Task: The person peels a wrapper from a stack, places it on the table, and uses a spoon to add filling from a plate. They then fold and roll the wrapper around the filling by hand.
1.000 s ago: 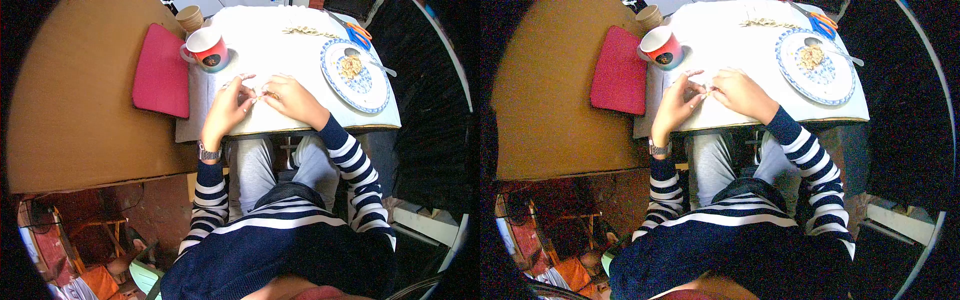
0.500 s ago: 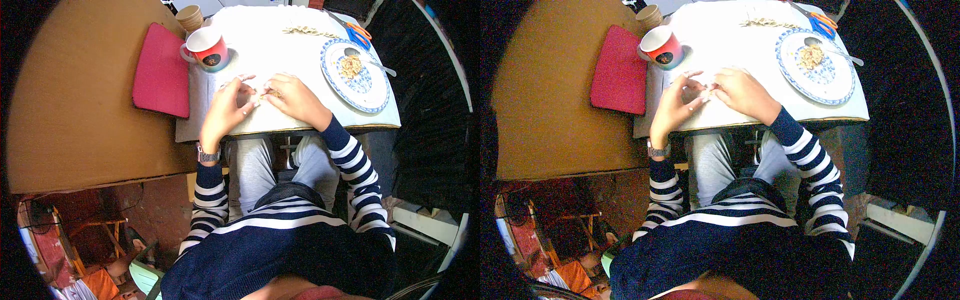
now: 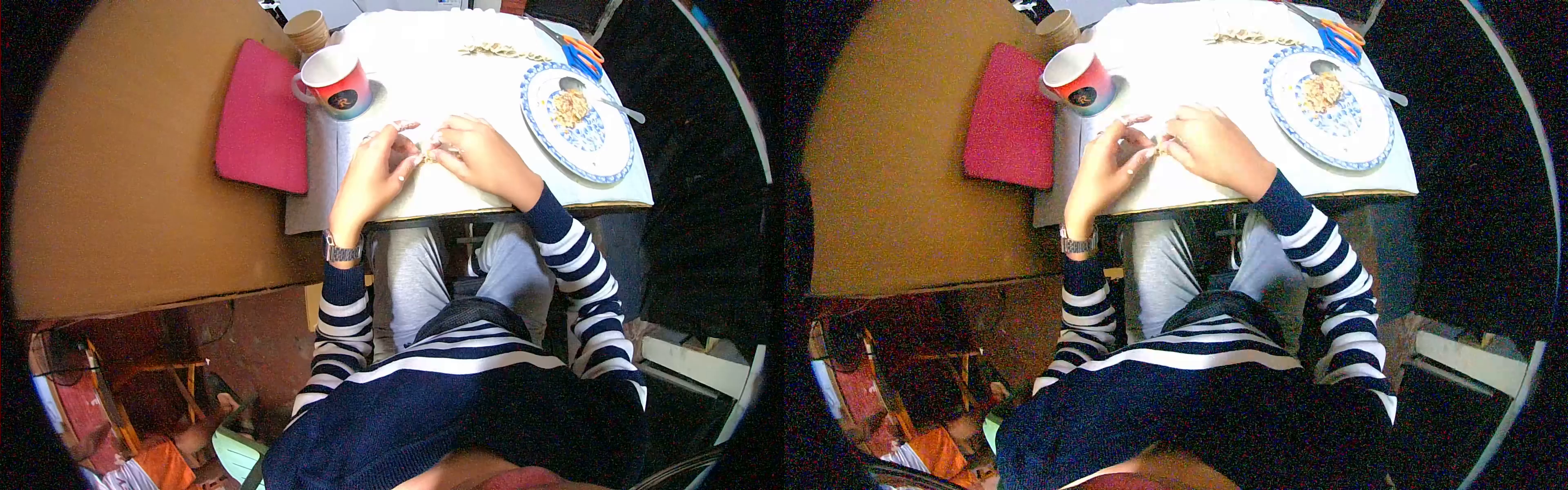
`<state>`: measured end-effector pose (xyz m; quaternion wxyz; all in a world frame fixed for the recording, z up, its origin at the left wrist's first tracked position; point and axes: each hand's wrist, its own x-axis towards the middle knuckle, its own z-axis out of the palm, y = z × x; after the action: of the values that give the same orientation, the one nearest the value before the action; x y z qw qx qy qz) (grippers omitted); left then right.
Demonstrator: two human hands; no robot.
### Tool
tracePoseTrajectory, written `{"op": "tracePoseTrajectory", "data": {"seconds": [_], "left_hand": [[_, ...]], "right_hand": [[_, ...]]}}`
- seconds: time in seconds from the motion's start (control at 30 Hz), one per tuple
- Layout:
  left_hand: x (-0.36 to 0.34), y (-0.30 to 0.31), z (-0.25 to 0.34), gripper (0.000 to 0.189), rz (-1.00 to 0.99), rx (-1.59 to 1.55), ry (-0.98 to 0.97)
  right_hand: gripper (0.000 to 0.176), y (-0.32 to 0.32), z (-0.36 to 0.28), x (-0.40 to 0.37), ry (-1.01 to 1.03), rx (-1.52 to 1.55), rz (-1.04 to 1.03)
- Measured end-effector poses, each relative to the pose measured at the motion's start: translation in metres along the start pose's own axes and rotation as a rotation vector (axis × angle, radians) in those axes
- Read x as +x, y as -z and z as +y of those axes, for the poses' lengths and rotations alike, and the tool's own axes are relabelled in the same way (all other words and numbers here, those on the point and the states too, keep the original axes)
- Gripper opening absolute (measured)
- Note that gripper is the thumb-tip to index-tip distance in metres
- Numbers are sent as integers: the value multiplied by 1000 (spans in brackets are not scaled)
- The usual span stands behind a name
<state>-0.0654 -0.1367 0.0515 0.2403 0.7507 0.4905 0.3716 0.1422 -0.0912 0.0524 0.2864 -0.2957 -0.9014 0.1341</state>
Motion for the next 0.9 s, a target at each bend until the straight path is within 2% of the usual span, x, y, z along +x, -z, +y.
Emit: {"op": "tracePoseTrajectory", "data": {"seconds": [0.13, 0.2, 0.43, 0.5, 0.63, 0.83, 0.9], "left_hand": [[2, -5, -6, 47, 36, 93, -101], [2, -6, -7, 48, 37, 76, -94], [2, -6, -2, 48, 4, -44, 7], [1, -6, -3, 49, 10, -27, -15], [-4, -1, 2, 49, 19, -54, 39], [-2, 4, 2, 49, 22, -26, -9], [-2, 5, 0, 45, 20, 82, -71]], "right_hand": [[18, -4, -1, 2, 10, -1, 23], [18, -5, -2, 3, 30, 36, 73], [17, -4, -3, 4, 24, -24, 0], [17, -3, -1, 3, 32, -26, -8], [19, 2, 6, -1, -11, 118, -22], [22, 3, 5, -6, -26, 84, -18], [23, 4, -2, -5, -28, 25, -36]]}}
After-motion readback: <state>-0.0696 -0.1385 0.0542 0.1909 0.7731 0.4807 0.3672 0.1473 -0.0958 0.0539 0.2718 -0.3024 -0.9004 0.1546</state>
